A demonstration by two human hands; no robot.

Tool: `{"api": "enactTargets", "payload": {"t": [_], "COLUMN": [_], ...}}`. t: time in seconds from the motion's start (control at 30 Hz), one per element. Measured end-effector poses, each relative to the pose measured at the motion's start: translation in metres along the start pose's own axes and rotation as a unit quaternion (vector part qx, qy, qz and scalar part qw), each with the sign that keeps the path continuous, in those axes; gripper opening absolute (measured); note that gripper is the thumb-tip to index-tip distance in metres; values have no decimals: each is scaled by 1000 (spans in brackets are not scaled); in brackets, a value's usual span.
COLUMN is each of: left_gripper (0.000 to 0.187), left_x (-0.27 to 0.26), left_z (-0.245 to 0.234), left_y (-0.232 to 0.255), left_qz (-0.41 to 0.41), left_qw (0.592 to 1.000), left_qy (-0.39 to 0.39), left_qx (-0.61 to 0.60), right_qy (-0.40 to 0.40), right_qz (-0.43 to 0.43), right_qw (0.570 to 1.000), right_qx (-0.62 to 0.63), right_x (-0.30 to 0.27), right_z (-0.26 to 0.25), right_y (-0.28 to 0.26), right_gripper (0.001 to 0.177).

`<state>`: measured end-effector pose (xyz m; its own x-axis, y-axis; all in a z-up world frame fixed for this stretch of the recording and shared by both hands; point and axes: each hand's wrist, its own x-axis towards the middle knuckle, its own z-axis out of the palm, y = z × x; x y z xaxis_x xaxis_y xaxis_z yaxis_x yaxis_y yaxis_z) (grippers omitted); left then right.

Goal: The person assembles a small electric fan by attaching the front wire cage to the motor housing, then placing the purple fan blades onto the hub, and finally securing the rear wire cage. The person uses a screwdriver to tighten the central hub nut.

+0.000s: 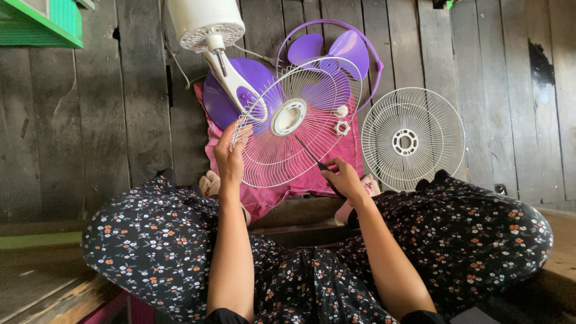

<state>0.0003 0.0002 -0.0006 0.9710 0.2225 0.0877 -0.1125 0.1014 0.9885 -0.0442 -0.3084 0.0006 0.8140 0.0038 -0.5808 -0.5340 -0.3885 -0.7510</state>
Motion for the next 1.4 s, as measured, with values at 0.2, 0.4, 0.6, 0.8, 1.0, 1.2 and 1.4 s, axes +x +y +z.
{"api": "enactTargets", "payload": {"t": [0.2, 0.4, 0.6, 0.8, 1.0, 1.2, 1.4], "left_gripper": [52, 52, 52, 52, 52, 53, 53], "left_x": [-1, -3, -1, -1, -1, 1, 12], "left_z": [1, 4, 6, 8, 6, 4, 4], "left_y": [1, 4, 6, 5, 4, 8, 10], "left_qz": [20, 12, 8, 12, 1, -31, -39], "left_qw": [1000, 1000, 999, 999, 1000, 999, 998], "left_qy": [-12, -11, -5, 3, 8, 25, 29], "left_qx": [16, 22, 40, 46, 25, 36, 38], "right_qy": [26, 54, 46, -20, -192, -147, -216], "right_qz": [-5, 39, 59, 3, -12, -37, 32], "right_qw": [995, 994, 994, 932, 832, 879, 861], "right_qx": [-96, -84, -82, -362, -520, -451, -460], "right_x": [15, 21, 32, 49, 45, 69, 96], "right_z": [-2, -7, -14, -2, 37, 75, 98], "right_y": [25, 40, 47, 91, 134, 133, 159], "right_gripper": [33, 33, 37, 37, 36, 59, 70]}}
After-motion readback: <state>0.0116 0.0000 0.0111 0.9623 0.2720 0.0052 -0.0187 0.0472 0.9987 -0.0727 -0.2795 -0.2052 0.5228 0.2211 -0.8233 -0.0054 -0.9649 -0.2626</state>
